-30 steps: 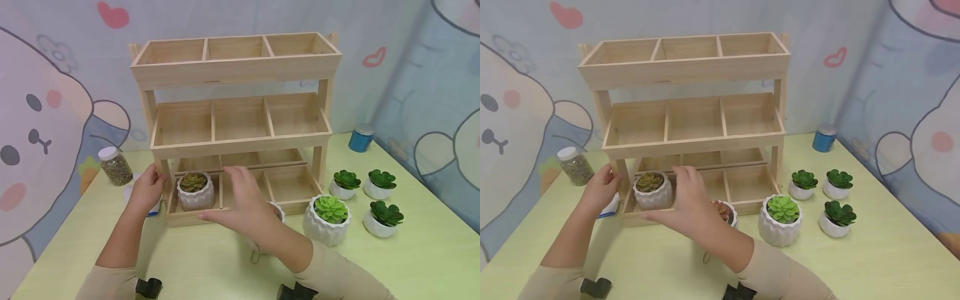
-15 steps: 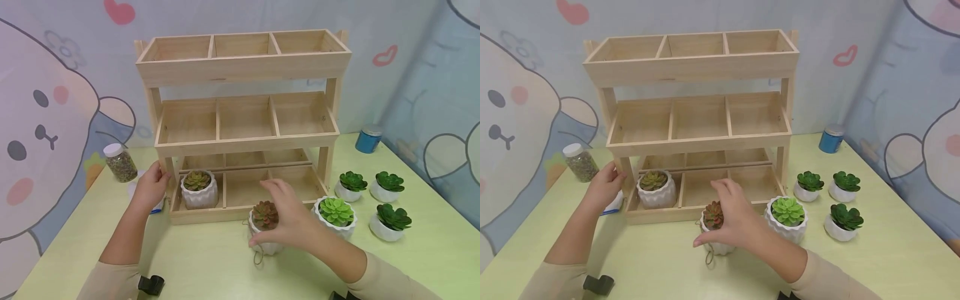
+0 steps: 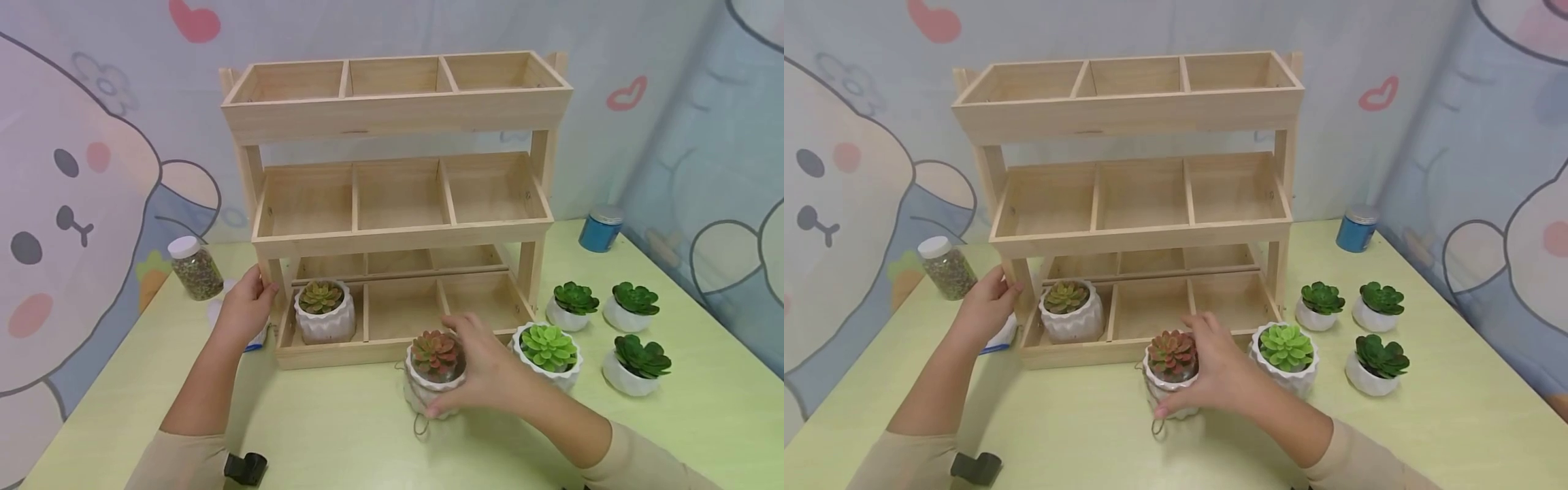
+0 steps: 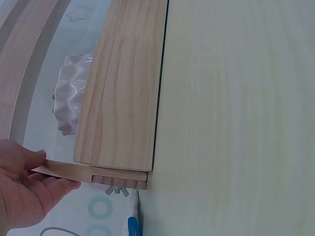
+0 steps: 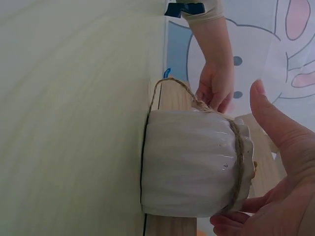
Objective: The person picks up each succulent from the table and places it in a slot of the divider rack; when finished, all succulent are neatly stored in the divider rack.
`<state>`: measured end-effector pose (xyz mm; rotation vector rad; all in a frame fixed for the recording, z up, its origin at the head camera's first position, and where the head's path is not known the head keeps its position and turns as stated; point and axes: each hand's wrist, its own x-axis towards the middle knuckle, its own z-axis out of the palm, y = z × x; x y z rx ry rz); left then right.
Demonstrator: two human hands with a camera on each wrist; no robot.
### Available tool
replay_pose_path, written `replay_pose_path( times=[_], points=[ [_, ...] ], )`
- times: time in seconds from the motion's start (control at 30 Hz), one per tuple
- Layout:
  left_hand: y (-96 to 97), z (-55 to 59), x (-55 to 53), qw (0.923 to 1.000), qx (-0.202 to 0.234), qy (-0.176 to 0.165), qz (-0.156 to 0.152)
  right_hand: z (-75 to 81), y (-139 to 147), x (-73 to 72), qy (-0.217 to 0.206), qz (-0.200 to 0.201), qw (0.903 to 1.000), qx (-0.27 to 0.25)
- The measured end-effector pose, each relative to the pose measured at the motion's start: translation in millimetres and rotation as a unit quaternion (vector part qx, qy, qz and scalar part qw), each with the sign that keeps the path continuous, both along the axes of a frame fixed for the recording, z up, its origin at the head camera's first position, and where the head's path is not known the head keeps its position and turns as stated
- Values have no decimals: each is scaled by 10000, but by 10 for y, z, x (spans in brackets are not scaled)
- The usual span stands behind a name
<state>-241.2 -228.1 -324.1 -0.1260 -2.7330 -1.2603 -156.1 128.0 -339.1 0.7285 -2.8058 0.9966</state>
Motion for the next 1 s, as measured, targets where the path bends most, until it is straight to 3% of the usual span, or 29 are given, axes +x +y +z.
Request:
replay_pose_path(
  times=[0.23,0.67,1.0],
  points=[
    [3,18,-3,10000,-9,-3,9,-64,25,-26,-61,38,9995,-292],
    [17,-1,-1,10000,3,46,18,-192,-10,-38,-283,-272,9970,-667],
    [8,-2,-4,9999,-17,106,9,-275,-54,-65,21,-675,9926,-1010]
  ],
)
